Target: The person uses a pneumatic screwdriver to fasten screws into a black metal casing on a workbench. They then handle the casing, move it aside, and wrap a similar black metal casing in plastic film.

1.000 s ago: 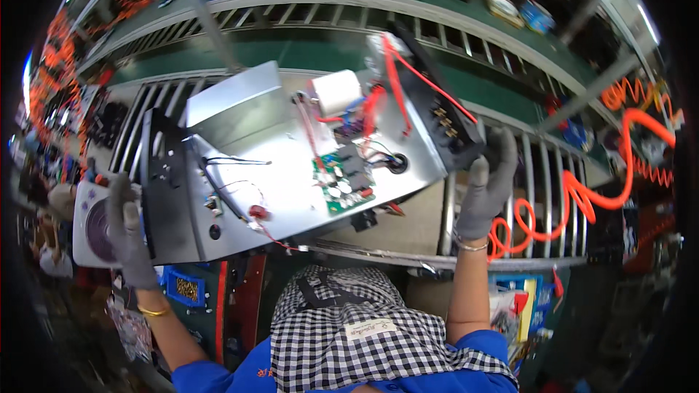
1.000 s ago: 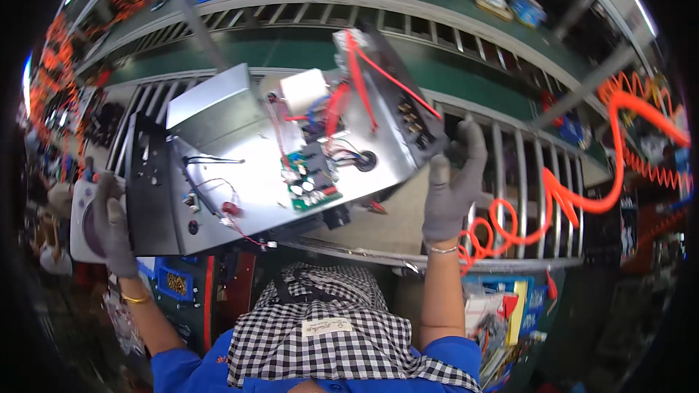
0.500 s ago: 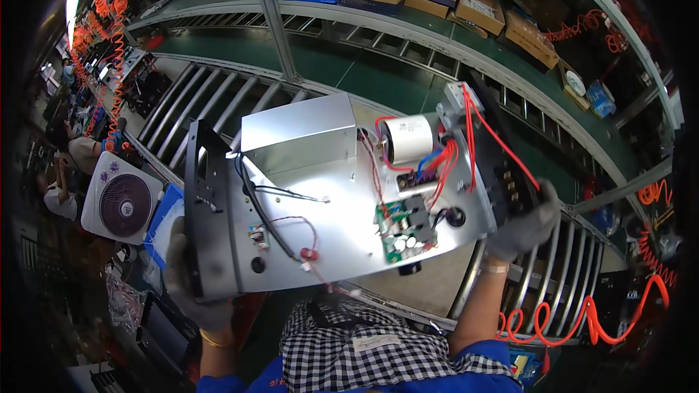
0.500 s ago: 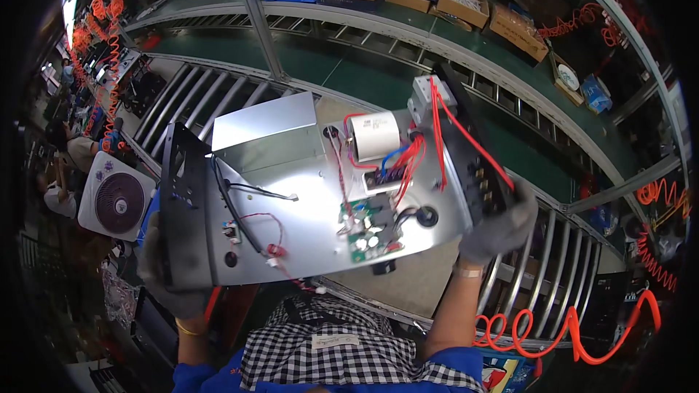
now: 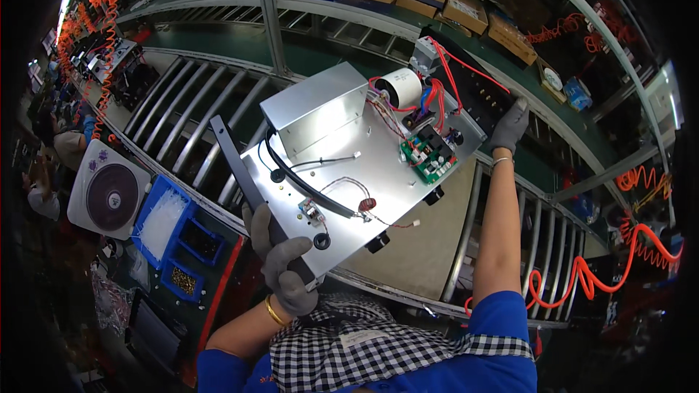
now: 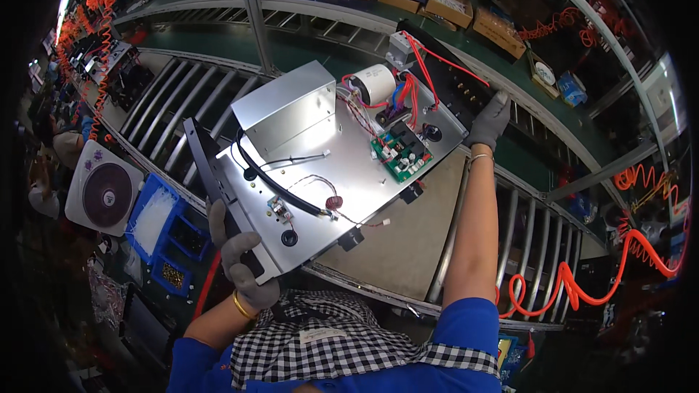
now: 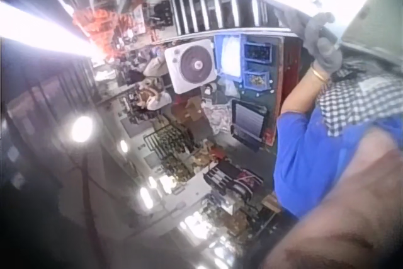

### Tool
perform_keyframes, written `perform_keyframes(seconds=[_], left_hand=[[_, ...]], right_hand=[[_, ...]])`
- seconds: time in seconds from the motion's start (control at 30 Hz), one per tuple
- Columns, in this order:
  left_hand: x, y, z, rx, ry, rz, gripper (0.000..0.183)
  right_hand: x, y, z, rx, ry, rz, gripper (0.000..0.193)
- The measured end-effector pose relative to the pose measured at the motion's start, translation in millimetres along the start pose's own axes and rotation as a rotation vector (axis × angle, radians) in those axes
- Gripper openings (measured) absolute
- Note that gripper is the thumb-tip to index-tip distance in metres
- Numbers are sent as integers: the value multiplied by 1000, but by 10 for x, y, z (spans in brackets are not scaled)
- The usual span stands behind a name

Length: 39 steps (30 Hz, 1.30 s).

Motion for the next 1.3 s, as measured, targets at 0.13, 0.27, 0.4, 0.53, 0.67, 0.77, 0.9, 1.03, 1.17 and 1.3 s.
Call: perform_keyframes(seconds=[0.13, 0.27, 0.4, 0.53, 0.67, 0.77, 0.9, 1.03, 1.17, 1.3], left_hand=[[54, -9, 54, 63, -15, 0, 49], [19, 111, 82, -7, -107, 145, 44], [-72, 321, 293, 34, -234, 275, 32], [-388, 624, 722, -59, -210, 313, 40], [-583, 730, 1407, -20, -79, 222, 51], [-703, 651, 1582, -30, -41, 163, 37], [-551, 485, 1757, 131, -117, 252, 29], [-138, 406, 1842, 226, -63, 155, 47], [-548, 249, 1666, 16, -20, -339, 57], [-636, 341, 1799, 227, -147, -91, 52]], right_hand=[[5, 51, 27, 32, -53, -6, 61], [21, 40, 67, 273, -200, 63, 65], [26, 96, 23, 306, -250, 68, 67], [18, 135, -21, 310, -307, 17, 64], [-102, 288, -318, 481, -153, 30, 56], [-33, 73, -406, 318, -386, 47, 47], [-250, 529, -737, 278, -426, 213, 40], [-9, 434, -494, 56, -722, 16, 55], [48, 385, -268, 170, -687, 100, 73], [-129, 715, -261, 1208, -186, 433, 89]])
Point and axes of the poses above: each hand's wrist, its own x-axis away from the middle knuckle, its own y-axis out of the back of the hand, z = x × y, the point moved 8 cm from there along -x, towards the middle knuckle, and after that the axes turned 3 degrees about x, right-handed, at the moved point
